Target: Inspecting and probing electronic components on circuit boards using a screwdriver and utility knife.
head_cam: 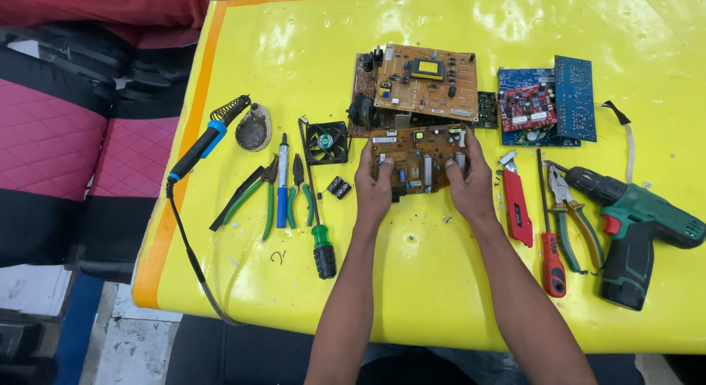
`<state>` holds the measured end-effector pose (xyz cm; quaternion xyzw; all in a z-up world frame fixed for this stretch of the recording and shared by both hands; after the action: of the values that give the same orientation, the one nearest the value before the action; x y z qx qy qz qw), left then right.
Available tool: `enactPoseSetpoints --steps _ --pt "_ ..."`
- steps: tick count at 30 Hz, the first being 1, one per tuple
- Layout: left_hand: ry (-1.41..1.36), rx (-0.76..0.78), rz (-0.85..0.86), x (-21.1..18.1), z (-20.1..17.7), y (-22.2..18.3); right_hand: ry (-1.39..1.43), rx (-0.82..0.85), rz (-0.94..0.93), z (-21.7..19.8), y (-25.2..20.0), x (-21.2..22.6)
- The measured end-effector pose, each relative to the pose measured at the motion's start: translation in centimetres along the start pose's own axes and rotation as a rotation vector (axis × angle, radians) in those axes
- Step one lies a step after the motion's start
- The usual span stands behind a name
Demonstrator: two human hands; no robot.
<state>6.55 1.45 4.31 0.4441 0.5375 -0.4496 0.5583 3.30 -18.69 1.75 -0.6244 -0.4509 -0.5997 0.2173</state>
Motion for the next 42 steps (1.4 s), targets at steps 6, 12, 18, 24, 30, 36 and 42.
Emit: enactPoseSetpoints --steps 6,12,18,24,30,36,42 --pt "-0.119 0.009 0.013 1.9 -0.5 0.6 0.026 0.017 -0.009 0.0 -0.5 2.2" --pt "-0.159 0.018 0.023 1.4 -0.3 0.4 0.006 0.033 -0.03 -0.1 -0.2 1.5" --pt "-0.178 0.007 0.042 4.4 0.1 0.8 0.013 0.008 -0.009 -0.4 -0.1 0.0" --pt "-0.127 -0.004 0.059 3.2 0.3 -0.1 0.075 -0.003 -0.023 -0.4 -0.1 1.1" --pt "-0.151 -0.092 0.072 3.4 -0.7 -0.1 0.06 -0.006 -0.017 0.1 -0.7 2.5" --pt "-0.079 -0.073 0.134 4.2 -0.2 -0.1 0.067 0.01 -0.016 0.0 -0.2 1.1" --pt "-0.035 -0.04 0.126 1.9 0.1 -0.6 0.038 -0.002 0.02 -0.3 -0.3 1.9"
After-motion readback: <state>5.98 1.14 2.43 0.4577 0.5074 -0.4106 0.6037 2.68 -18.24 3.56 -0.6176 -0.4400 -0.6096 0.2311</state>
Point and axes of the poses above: each hand's wrist, its own y-axis towards the middle knuckle, its own z-axis out of the palm, x = y × z, the point moved 7 cm from there along y, towards the middle knuckle, and after that the axes turned 15 degrees about -x, right-handed, at the moved point
